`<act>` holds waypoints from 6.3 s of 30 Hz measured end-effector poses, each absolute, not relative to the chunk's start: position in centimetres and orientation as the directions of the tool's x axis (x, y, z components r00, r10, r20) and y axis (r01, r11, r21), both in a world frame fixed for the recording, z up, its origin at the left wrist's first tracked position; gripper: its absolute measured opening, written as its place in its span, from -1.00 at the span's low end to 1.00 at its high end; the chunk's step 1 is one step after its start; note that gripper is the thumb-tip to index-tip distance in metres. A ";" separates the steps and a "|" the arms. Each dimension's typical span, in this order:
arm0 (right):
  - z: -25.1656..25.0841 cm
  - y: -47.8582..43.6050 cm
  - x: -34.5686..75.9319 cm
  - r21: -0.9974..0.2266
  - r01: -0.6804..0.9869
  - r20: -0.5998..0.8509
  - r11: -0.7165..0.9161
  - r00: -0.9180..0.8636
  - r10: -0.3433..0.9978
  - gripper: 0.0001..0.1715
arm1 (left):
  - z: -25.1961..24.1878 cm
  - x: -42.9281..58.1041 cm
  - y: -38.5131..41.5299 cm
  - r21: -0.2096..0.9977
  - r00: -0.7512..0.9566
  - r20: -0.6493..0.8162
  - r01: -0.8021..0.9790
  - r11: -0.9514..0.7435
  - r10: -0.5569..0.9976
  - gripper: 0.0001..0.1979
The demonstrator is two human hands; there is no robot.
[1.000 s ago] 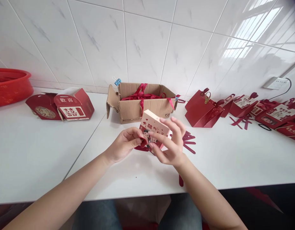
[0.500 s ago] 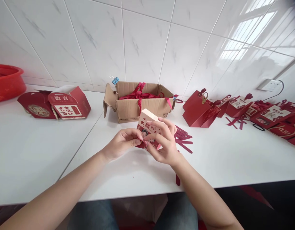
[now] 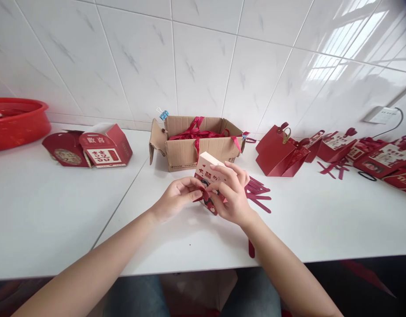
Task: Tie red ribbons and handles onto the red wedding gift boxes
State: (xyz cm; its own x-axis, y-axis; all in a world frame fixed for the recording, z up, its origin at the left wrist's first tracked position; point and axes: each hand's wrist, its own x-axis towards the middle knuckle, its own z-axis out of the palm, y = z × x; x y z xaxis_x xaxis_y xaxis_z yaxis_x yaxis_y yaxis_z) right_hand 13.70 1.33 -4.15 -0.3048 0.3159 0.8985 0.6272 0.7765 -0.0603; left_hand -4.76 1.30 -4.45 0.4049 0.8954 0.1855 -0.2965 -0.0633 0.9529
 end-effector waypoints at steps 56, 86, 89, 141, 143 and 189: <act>-3.5 1.9 13.7 -0.903 -0.012 0.430 0.430 0.011 0.903 -0.78 | -4.0 -4.0 -0.7 0.850 0.263 0.477 0.102 -0.516 0.839 -0.92; -4.5 1.8 13.5 -0.879 0.068 0.470 0.472 -0.048 0.881 -0.76 | -3.7 -5.2 0.8 0.721 -0.042 0.657 0.326 -0.612 0.753 -0.91; -4.5 1.8 13.5 -0.875 0.070 0.477 0.479 -0.053 0.877 -0.76 | -3.4 -5.3 0.7 0.715 0.013 0.663 0.285 -0.639 0.748 -0.93; -4.3 0.8 13.1 -0.388 0.064 0.872 0.919 -0.299 0.388 -0.73 | -3.4 -5.4 0.2 0.345 0.095 0.908 0.386 -0.855 0.409 -0.66; -4.2 0.8 13.3 -0.379 0.016 0.876 0.925 -0.316 0.364 -0.70 | -3.2 -5.4 0.3 0.356 0.170 0.890 0.320 -0.878 0.423 -0.69; -3.4 0.3 13.3 -0.874 -0.381 0.474 0.302 -0.529 0.704 -0.85 | -1.4 -5.6 -1.1 0.797 0.584 0.539 -0.118 -0.593 0.607 -0.93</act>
